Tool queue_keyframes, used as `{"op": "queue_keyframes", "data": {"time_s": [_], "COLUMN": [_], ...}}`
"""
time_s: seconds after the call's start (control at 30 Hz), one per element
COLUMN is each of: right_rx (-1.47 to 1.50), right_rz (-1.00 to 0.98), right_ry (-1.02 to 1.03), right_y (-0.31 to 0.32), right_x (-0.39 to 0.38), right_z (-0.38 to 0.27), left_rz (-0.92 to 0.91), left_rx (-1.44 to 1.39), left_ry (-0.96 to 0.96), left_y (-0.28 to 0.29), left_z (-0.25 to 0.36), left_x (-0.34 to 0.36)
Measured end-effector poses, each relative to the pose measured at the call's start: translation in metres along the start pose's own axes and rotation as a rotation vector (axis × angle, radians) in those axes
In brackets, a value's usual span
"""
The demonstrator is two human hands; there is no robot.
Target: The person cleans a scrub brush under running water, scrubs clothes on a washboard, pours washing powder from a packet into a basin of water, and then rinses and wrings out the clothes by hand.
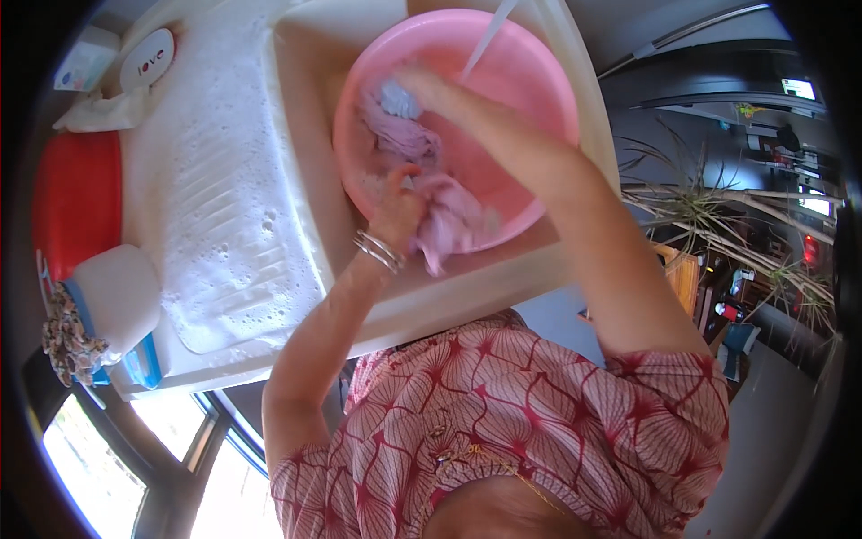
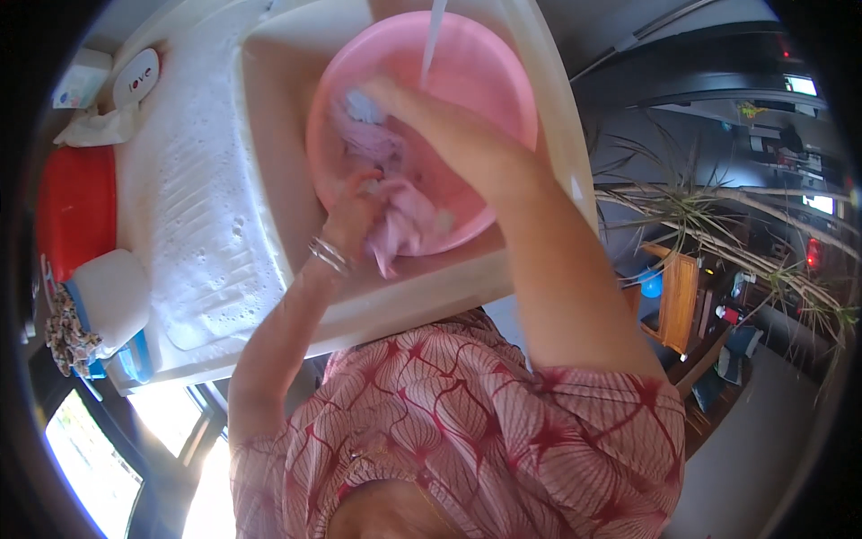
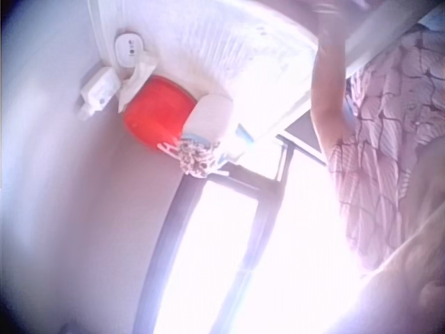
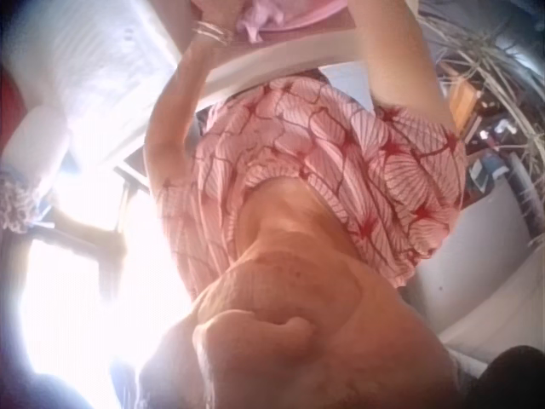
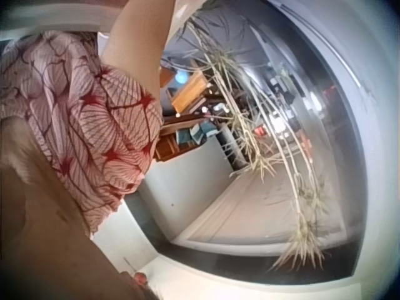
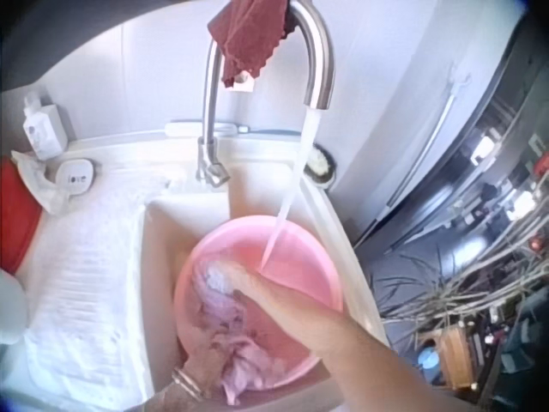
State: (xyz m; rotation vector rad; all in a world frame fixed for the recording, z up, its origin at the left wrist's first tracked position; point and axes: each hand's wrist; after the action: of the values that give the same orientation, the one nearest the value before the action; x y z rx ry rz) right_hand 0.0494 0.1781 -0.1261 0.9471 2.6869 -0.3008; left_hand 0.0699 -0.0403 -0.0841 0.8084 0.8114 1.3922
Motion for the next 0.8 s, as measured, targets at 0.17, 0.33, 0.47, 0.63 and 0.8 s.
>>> {"op": "queue_keyframes", "data": {"time_s": [0.17, 0.33, 0.47, 0.63, 0.8], "right_rx": [0.239, 0.044, -0.872, -1.514, -1.301], "right_rz": [-0.077, -0.146, 0.041, -0.116, -0.113], "right_ry": [-0.078, 0.253, 0.322, 0.704, 0.28], "right_y": [-0.008, -0.007, 0.021, 0.025, -0.021], "right_x": [-0.025, -0.073, -0.053, -0.047, -0.049], "right_z": [-0.126, -0.154, -0.092, 0.014, 0.015], "left_rz": [0.171, 0.256, 0.615, 0.117, -0.129], "left_rx": [-1.134, -0.955, -0.374, 0.363, 0.008], "left_ry": [0.868, 0.953, 0.802, 0.896, 0.702], "left_y": [-0.072, -0.04, 0.001, -0.039, -0.067], "left_z": [-0.035, -0.028, -0.028, -0.03, -0.081], "left_x": [0.035, 0.063, 0.079, 0.098, 0.081]}}
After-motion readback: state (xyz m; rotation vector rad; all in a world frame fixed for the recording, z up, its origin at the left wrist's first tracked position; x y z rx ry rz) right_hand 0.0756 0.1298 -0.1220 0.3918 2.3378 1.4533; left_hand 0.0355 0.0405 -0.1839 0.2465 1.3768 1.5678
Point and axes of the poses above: each hand's wrist, its own x-axis towards the middle knuckle, its own y-axis out of the back of the hand, z = x × y, and after that the axes turned 5 degrees about x, right-handed
